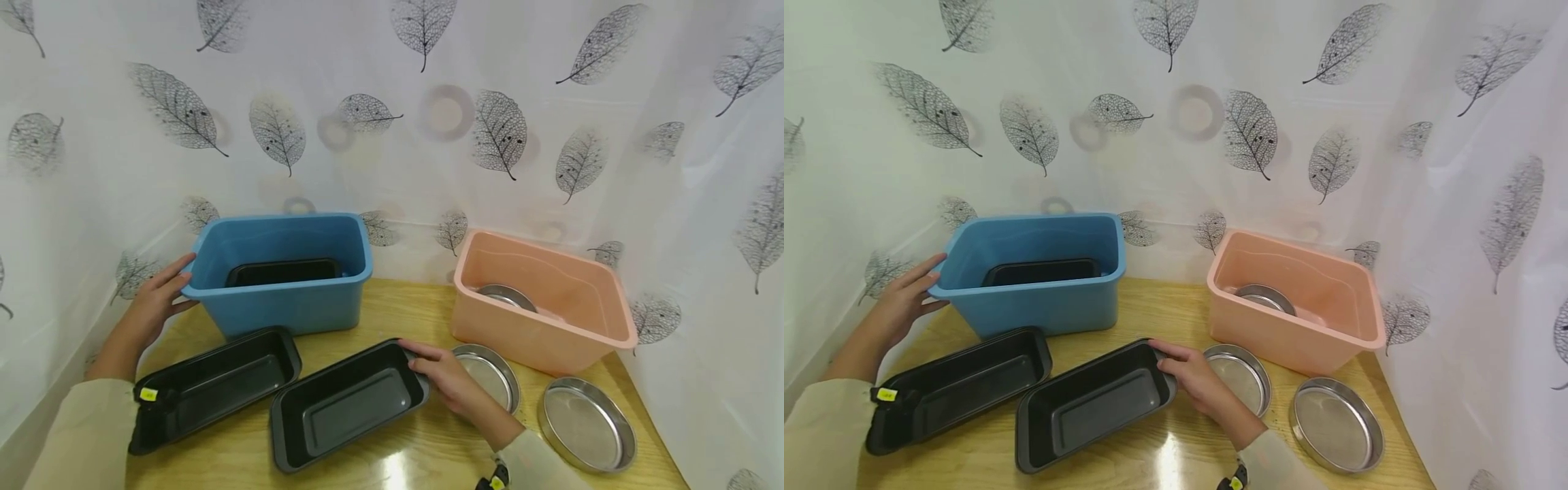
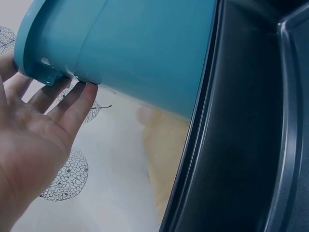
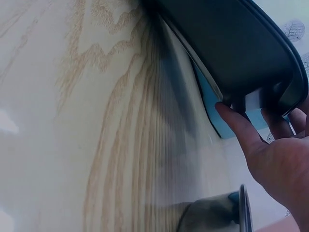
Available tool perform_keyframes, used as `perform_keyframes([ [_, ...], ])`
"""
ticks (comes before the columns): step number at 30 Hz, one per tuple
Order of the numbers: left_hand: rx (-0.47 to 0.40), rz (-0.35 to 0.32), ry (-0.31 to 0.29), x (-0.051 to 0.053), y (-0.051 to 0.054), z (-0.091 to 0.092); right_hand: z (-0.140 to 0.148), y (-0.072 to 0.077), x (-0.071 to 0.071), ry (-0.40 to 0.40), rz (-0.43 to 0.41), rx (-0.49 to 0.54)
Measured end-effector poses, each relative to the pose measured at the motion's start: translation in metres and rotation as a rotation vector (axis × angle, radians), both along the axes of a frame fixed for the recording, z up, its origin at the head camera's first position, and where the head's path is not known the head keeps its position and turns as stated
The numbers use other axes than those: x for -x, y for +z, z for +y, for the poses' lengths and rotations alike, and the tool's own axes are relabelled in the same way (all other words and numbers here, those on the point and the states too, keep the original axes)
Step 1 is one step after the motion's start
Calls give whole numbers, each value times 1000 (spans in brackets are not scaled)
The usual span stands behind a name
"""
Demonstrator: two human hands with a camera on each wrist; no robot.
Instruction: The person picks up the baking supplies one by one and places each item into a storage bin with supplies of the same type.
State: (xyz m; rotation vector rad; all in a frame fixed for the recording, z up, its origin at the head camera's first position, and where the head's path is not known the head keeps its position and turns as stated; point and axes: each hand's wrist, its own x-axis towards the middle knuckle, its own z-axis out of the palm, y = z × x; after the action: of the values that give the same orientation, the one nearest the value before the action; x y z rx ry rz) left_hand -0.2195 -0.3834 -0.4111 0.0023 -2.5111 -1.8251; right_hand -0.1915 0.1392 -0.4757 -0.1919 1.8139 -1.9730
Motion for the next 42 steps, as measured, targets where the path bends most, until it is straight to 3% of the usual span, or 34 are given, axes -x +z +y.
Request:
perform_keyframes([
  [8, -5, -2, -6, 1, 1, 2, 12, 9, 1, -22, -2, 53],
  [24, 18, -8, 3, -3, 1, 0, 9, 59, 14, -88, 87, 161],
  [36, -19, -10, -8, -3, 1, 1, -11, 100, 39, -156, 136, 242],
  [42, -16, -22, -3, 1, 0, 4, -23, 112, 56, -127, 156, 244],
])
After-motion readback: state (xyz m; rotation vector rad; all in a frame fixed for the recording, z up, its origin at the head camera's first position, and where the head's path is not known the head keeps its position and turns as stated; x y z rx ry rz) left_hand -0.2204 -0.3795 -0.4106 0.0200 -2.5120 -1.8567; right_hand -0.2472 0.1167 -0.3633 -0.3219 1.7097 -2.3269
